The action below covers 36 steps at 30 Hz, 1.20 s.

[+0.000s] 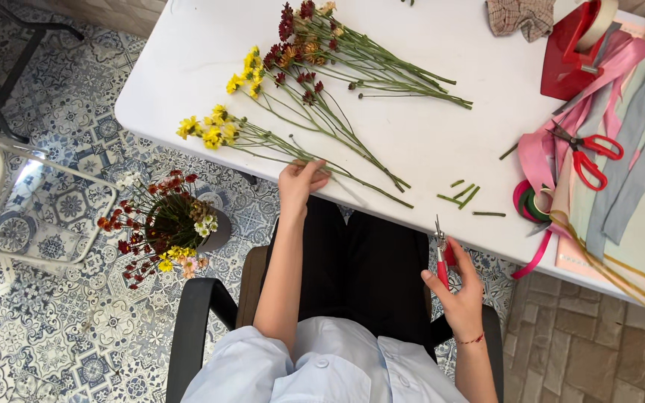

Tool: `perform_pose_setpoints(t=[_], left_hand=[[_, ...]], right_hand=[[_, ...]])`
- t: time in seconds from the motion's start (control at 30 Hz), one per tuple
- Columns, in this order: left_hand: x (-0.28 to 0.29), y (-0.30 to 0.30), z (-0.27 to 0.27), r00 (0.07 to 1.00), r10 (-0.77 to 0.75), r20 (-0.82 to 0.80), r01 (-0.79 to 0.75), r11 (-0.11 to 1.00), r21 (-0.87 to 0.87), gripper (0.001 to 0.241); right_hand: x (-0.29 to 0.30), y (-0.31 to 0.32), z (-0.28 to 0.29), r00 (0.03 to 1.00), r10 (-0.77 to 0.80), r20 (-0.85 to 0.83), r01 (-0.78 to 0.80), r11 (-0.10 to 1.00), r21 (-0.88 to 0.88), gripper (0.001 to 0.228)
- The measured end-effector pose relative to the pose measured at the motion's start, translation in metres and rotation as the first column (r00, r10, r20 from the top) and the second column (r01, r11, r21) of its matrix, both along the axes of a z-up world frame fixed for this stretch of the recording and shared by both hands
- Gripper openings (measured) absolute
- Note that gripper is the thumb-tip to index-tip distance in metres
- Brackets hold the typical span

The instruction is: The person trims the stems of flowers using shears, wipes the table with a cloth, and then gathers the stems together and ties them with a thin strip of material.

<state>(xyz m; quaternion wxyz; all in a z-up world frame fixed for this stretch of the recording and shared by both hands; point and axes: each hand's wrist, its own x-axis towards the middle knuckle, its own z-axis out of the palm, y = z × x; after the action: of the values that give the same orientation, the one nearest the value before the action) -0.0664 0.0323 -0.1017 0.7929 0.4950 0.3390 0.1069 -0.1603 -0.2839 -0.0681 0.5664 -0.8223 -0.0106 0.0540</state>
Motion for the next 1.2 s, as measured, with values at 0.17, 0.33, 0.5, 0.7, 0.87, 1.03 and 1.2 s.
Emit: perform_pose_setpoints(t=[0.17,0.33,0.5,0.7,0.87,1.03,1.2], left_hand=[[0.015,-0.006,-0.033,0.964,0.068,0.256,-0.054,0.997,-0.062,0.022],[0.021,-0.014,-0.021,0.952,0.079,0.296,-0.061,0.996,-0.068,0.044],[0.027,-0.008,-0.011,0.984,-0.13,0.121,0.109,0.98,0.168,0.084],[0.032,-0.006,-0.016,0.979,-0.178,0.096,0.167,0.98,0.113,0.071],[0.021,-0.008,0.005,0.946,-0.271,0.179,0.313,0.907,-0.283,0.039],[0.029,-0.006,0.014,0.933,-0.22,0.285,0.34,0.8,-0.494,0.032],[0.023,-0.021,0.065,0.872,-0.304,0.383,0.47,0.74,-0.481,0.028]], right_hand=[[-0.001,0.002,-0.002,1.0,0.004,-0.012,-0.004,1.0,-0.008,0.068],[0.0,0.006,-0.001,1.0,-0.001,-0.019,0.0,1.0,-0.014,0.068],[0.0,0.009,-0.008,1.0,0.014,-0.013,-0.013,0.999,0.042,0.074],[0.0,0.01,-0.009,1.0,0.01,-0.009,-0.01,0.999,0.042,0.073],[0.0,0.013,-0.009,1.0,0.003,-0.007,-0.003,0.998,0.069,0.073],[0.001,0.017,-0.014,1.0,0.006,-0.006,-0.006,0.997,0.083,0.074],[0.002,0.018,-0.013,1.0,0.019,-0.023,-0.017,0.997,0.081,0.074]])
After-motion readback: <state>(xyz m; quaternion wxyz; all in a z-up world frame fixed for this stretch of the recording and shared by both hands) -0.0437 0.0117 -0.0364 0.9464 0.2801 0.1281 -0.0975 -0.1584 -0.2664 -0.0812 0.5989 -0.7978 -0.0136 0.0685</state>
